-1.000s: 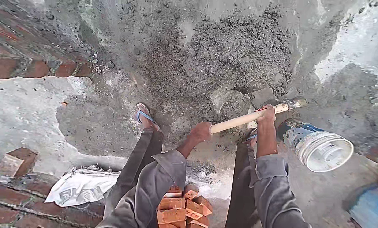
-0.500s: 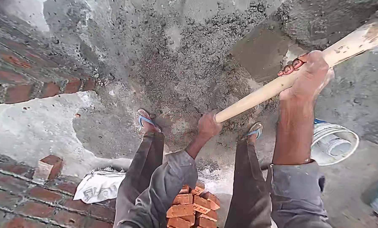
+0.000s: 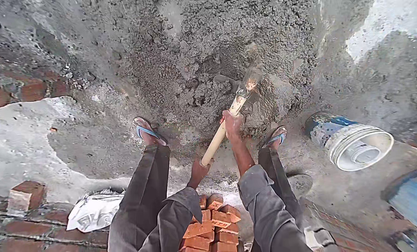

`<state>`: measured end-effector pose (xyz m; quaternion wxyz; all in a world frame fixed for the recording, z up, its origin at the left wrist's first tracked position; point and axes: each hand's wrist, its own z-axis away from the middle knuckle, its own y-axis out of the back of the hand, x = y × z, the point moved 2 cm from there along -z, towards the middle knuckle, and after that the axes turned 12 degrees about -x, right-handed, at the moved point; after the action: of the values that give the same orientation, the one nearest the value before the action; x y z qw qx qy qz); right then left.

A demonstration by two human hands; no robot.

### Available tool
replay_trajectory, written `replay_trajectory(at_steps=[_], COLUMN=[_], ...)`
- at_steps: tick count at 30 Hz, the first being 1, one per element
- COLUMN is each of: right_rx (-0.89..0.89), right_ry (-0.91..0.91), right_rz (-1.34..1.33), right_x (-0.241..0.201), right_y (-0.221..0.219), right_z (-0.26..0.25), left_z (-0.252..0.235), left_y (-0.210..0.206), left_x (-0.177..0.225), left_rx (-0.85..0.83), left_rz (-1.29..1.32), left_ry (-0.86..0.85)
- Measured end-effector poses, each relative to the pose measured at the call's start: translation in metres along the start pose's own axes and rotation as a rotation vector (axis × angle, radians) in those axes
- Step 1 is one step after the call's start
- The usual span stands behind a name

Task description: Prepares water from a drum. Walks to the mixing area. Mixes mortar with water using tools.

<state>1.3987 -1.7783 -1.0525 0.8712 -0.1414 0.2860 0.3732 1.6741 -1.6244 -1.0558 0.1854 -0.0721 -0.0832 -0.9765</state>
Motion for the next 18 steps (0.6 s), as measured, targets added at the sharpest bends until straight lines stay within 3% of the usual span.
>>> replay_trajectory(at_steps=[2, 5, 9, 14, 16, 18], right_rx=[0.015, 0.067, 0.180, 0.274, 0.346, 0.421], right_ry=[0.040, 0.123, 0.209, 0.456, 0.528, 0.521], right_rz=[-0.109, -0.214, -0.154, -0.118, -0.142, -0.183], right_x=[0.011, -0.007, -0.103, -0.235, -0.249, -0.218], right_y=[0.027, 0.089, 0.214, 0.353, 0.388, 0.396], right_z=[0.023, 0.054, 0.088, 0.091, 0.065, 0.021], left_z=[0.014, 0.043, 0.081, 0.041, 0.005, -0.027], left_y=[-0.011, -0.035, -0.089, -0.108, -0.090, -0.057], left_x=[-0.010, 0.015, 0.133, 0.320, 0.378, 0.390], left_rx=[-0.036, -0.084, -0.191, -0.238, -0.222, -0.199], left_rz=[-0.059, -0.163, -0.225, -0.389, -0.438, -0.428], left_ry=[-0.018, 0.001, -0.084, -0.385, -0.515, -0.559])
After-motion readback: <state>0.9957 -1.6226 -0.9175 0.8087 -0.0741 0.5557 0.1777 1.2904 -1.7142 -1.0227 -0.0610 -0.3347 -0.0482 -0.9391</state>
